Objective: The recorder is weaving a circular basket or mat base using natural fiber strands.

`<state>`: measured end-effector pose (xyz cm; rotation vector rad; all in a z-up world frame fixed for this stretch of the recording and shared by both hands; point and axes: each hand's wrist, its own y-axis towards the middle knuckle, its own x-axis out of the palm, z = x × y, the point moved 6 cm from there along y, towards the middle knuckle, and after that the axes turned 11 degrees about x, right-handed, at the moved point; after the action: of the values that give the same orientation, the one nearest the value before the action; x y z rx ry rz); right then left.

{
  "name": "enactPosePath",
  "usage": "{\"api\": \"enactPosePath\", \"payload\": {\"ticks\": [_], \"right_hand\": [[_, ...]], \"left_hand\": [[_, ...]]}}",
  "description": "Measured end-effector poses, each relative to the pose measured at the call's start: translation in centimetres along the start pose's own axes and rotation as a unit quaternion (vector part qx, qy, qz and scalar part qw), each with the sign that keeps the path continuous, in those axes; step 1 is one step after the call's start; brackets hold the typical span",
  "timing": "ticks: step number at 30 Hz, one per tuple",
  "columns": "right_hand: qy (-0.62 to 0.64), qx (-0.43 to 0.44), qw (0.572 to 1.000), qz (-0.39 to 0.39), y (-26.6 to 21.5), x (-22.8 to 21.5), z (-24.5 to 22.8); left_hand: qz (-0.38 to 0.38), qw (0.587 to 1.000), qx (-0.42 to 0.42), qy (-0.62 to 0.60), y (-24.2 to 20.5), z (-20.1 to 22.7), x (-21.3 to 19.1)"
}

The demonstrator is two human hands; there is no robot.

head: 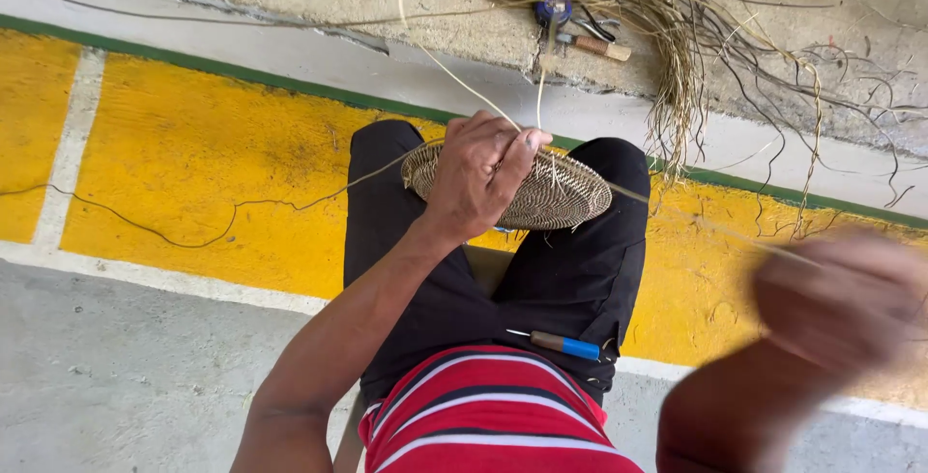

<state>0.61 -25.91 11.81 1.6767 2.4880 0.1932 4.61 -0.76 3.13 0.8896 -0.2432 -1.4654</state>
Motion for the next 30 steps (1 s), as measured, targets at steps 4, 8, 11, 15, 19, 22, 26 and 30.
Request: {"api": "enactPosePath", "payload": {"ticks": [4,8,11,15,19,22,26,30], "right_hand": [[0.017,-0.019,0.999,0.026,0.1,-0.4,0.0],[0.046,-0.045,0.996,0.057,0.7,-0.6,0.0],[-0.006,-0.066,0.996,0.054,2.8,2.0,0.1],[-0.228,-0.09,0.965,0.092,4.5,5.3,5.9],[-0.296,-0.107,0.945,0.093,5.3,6.6,6.2],[-0.326,-0.116,0.933,0.094,5.1,6.7,6.1],[-0.288,-0.118,0.946,0.086,5.2,6.1,7.3],[-0.296,-0.13,0.941,0.099,5.6,5.9,7.2]], "left_hand": [[0.005,1.0,0.0,0.007,0.4,0.0,0.4],[0.004,1.0,-0.019,-0.009,0.3,-0.1,0.3],[-0.011,1.0,-0.018,-0.011,0.5,-0.2,-0.4],[-0.041,0.998,0.025,0.027,0.3,0.1,-1.2],[-0.051,0.997,0.02,0.049,0.2,0.0,-1.0],[-0.062,0.997,-0.003,0.055,0.3,0.0,-0.7],[-0.091,0.993,-0.025,0.07,0.0,-0.8,-0.2],[-0.106,0.99,0.026,0.094,-0.3,-1.0,0.0]]}}
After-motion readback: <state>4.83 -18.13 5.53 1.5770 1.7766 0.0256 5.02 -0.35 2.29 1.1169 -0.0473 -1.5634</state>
